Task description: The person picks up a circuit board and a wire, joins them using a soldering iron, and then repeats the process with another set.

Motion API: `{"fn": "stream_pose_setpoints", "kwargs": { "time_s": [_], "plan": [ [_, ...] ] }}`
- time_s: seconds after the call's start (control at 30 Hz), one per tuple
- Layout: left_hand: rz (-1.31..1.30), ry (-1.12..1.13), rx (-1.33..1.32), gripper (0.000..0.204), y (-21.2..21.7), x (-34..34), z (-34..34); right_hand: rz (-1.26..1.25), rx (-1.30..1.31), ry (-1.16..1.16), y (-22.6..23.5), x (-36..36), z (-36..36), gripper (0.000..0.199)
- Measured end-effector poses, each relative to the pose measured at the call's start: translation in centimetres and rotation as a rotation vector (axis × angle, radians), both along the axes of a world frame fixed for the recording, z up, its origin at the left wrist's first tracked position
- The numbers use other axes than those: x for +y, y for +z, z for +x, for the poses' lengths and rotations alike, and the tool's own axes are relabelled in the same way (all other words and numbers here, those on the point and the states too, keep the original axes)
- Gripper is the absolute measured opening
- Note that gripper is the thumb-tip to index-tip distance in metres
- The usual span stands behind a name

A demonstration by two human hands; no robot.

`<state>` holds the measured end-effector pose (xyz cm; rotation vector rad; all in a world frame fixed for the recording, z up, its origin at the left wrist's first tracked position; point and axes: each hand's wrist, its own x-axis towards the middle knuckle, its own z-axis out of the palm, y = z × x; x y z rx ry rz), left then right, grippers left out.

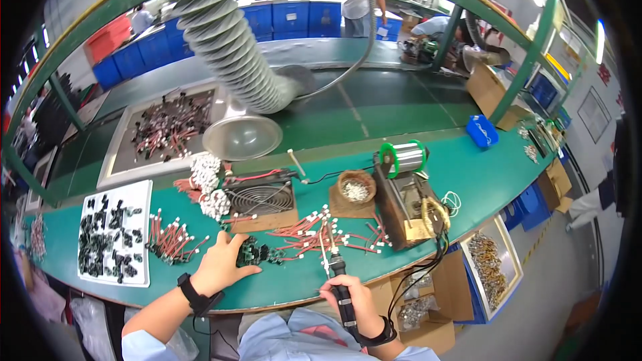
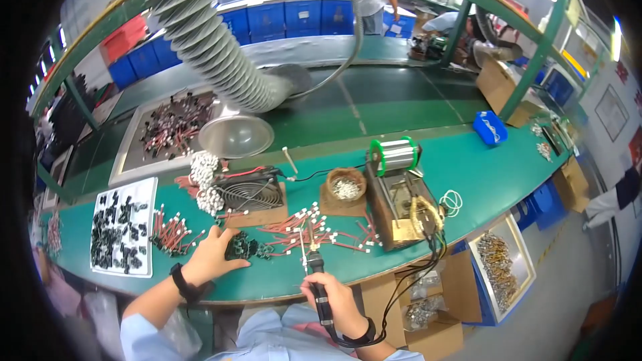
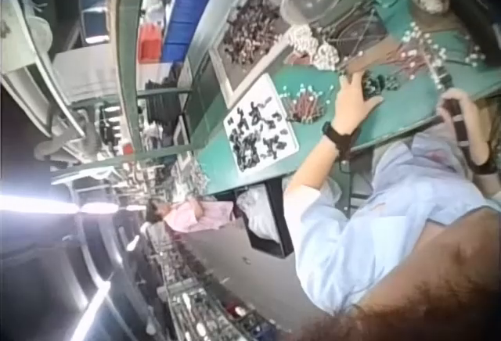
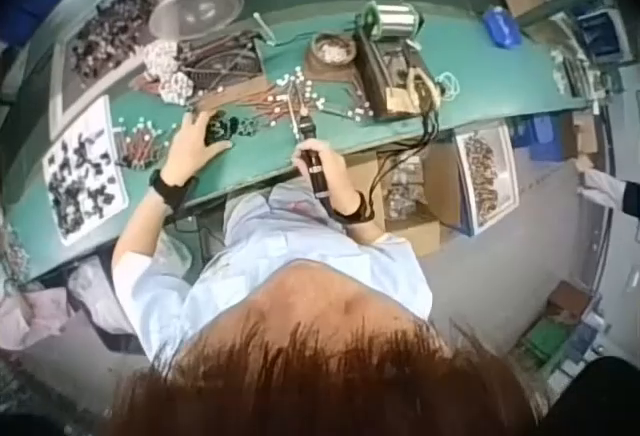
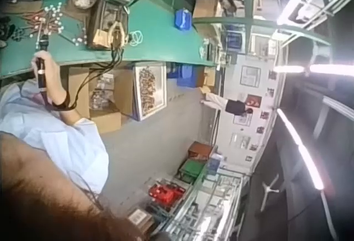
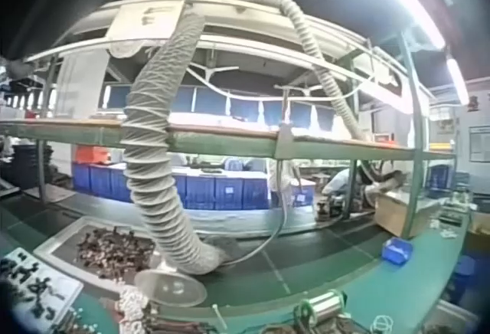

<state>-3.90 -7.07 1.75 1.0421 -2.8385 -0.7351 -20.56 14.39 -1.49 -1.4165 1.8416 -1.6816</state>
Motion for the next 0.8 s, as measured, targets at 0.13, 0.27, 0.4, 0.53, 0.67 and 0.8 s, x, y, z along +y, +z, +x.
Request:
{"fn": "stream_pose_setpoints", "kwargs": {
  "time_s": [0.13, 0.27, 0.4, 0.53, 0.67, 0.8],
  "plan": [
    [0.002, 0.004, 0.028, 0.064, -0.6, 0.7, -0.7, -0.014, 0.028, -0.004, 0.6, 0.3, -0.4, 0.036],
    [-0.034, 0.014, 0.106, 0.059, 0.0, 2.2, -0.5, -0.018, 0.045, 0.006, 0.2, 0.1, -0.6, 0.038],
    [-0.127, 0.052, 0.199, 0.050, -0.6, 3.2, 1.5, 0.001, 0.062, -0.006, 0.4, 0.1, -0.6, 0.038],
    [-0.102, 0.068, 0.243, 0.041, -2.9, 4.0, 3.4, -0.020, 0.052, -0.013, 0.3, -0.3, -0.3, 0.038],
    [-0.117, 0.069, 0.320, 0.032, -3.3, 4.5, 3.0, -0.051, 0.022, 0.035, -0.2, -0.9, 0.0, 0.037],
    [-0.145, 0.109, 0.354, 0.027, -2.1, 5.0, 2.1, -0.048, -0.005, 0.026, 0.4, -0.6, 0.5, 0.034]
  ]
}}
